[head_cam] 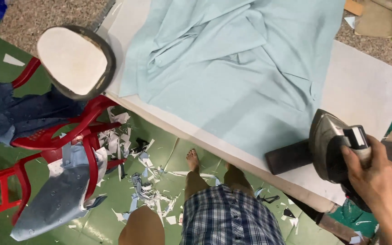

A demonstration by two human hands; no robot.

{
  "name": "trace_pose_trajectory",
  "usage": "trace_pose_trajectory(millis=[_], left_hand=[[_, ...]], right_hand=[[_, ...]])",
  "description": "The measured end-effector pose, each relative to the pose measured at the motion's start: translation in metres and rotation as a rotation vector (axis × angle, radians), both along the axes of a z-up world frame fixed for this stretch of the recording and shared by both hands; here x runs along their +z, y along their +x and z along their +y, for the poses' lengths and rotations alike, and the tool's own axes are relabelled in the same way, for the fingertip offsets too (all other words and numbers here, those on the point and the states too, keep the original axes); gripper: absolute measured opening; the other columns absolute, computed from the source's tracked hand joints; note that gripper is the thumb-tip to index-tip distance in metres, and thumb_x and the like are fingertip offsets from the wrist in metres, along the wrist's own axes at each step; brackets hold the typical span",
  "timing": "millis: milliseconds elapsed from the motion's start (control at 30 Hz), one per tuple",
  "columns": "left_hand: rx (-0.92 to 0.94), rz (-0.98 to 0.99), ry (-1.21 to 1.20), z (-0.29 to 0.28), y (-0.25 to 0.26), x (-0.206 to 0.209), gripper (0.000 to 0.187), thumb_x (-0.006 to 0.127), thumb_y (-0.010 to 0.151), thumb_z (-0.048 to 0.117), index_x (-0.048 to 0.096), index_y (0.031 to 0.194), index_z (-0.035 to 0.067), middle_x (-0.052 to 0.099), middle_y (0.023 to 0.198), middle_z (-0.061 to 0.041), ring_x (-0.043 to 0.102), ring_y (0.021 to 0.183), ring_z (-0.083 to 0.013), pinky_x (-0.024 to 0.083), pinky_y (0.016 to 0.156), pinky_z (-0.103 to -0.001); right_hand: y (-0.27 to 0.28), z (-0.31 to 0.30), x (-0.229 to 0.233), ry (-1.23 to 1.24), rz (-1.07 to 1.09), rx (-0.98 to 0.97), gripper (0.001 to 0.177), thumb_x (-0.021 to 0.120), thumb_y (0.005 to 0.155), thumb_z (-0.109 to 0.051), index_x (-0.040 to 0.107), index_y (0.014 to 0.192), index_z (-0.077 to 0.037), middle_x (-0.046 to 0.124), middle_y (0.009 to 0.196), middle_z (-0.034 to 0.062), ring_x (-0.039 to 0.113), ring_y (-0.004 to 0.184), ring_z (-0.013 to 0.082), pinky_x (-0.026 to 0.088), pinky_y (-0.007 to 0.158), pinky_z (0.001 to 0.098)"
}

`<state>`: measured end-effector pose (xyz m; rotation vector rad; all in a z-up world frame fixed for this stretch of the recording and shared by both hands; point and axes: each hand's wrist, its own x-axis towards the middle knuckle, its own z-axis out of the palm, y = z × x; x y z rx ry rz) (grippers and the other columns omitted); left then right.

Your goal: The person irons a light blue shirt on a white ironing board using a steam iron. They repeatedly smooth the fabric, reposition the shirt, and iron different sections including the body and sleeves.

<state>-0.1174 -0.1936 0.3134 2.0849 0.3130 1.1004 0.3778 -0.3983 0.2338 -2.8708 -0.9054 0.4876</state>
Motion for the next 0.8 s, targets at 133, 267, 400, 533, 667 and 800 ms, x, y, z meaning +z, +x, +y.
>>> trace_pose_trajectory(millis=[133, 267, 400, 533, 667, 800], left_hand=[[0.147, 0.032, 0.019, 0.018, -0.016, -0.073, 0.048, 0.042, 0.108, 0.035, 0.064, 0.128, -0.002, 0.064, 0.131, -0.017, 0.063, 0.122, -0.0354, 0.054, 0.102, -0.050], [0.274, 0.061, 0.025, 0.034, 0.004, -0.165, 0.047, 0.039, 0.107, 0.032, 0.064, 0.129, -0.001, 0.064, 0.132, -0.017, 0.062, 0.125, -0.0351, 0.052, 0.104, -0.049], [0.390, 0.125, 0.057, 0.071, 0.022, -0.241, 0.048, 0.037, 0.106, 0.029, 0.064, 0.131, -0.001, 0.064, 0.133, -0.017, 0.060, 0.127, -0.0349, 0.050, 0.106, -0.048], [0.444, 0.163, 0.079, 0.131, 0.027, -0.283, 0.048, 0.035, 0.106, 0.027, 0.064, 0.132, -0.001, 0.064, 0.134, -0.017, 0.060, 0.129, -0.0347, 0.048, 0.108, -0.047], [0.444, 0.621, 0.362, 0.187, 0.021, -0.320, 0.060, 0.046, 0.104, 0.043, 0.051, 0.149, 0.004, 0.046, 0.156, -0.018, 0.039, 0.147, -0.0347, 0.023, 0.122, -0.054], [0.498, 0.694, 0.413, 0.218, 0.008, -0.341, 0.064, 0.049, 0.100, 0.049, 0.053, 0.151, 0.011, 0.046, 0.160, -0.010, 0.039, 0.149, -0.0252, 0.018, 0.125, -0.048]], right_hand=[[-0.073, 0.087, 0.028, -0.018, 0.168, -0.042, 0.060, 0.056, 0.103, -0.034, 0.045, 0.154, -0.005, 0.065, 0.108, 0.0482, 0.066, 0.097, 0.0624, 0.054, 0.084, 0.0624], [-0.134, 0.135, 0.009, -0.099, 0.258, 0.149, 0.056, 0.052, 0.101, -0.041, 0.042, 0.147, -0.011, 0.071, 0.100, 0.0366, 0.072, 0.088, 0.0511, 0.059, 0.078, 0.0587], [-0.170, 0.163, -0.039, -0.144, 0.170, 0.396, 0.051, 0.050, 0.102, -0.048, 0.049, 0.138, -0.011, 0.075, 0.100, 0.0265, 0.076, 0.095, 0.0433, 0.062, 0.084, 0.0526], [-0.195, 0.168, -0.063, -0.170, 0.182, 0.449, 0.052, 0.049, 0.103, -0.049, 0.051, 0.134, -0.007, 0.076, 0.096, 0.0254, 0.077, 0.092, 0.0420, 0.063, 0.081, 0.0528], [-0.206, 0.163, -0.081, -0.206, 0.144, 0.497, 0.053, 0.053, 0.099, -0.053, 0.053, 0.128, -0.008, 0.075, 0.095, 0.0206, 0.078, 0.085, 0.0377, 0.063, 0.075, 0.0492], [-0.221, 0.181, -0.088, -0.299, 0.136, 0.521, 0.050, 0.049, 0.100, -0.054, 0.055, 0.121, -0.010, 0.075, 0.088, 0.0174, 0.079, 0.077, 0.0354, 0.064, 0.070, 0.0489]])
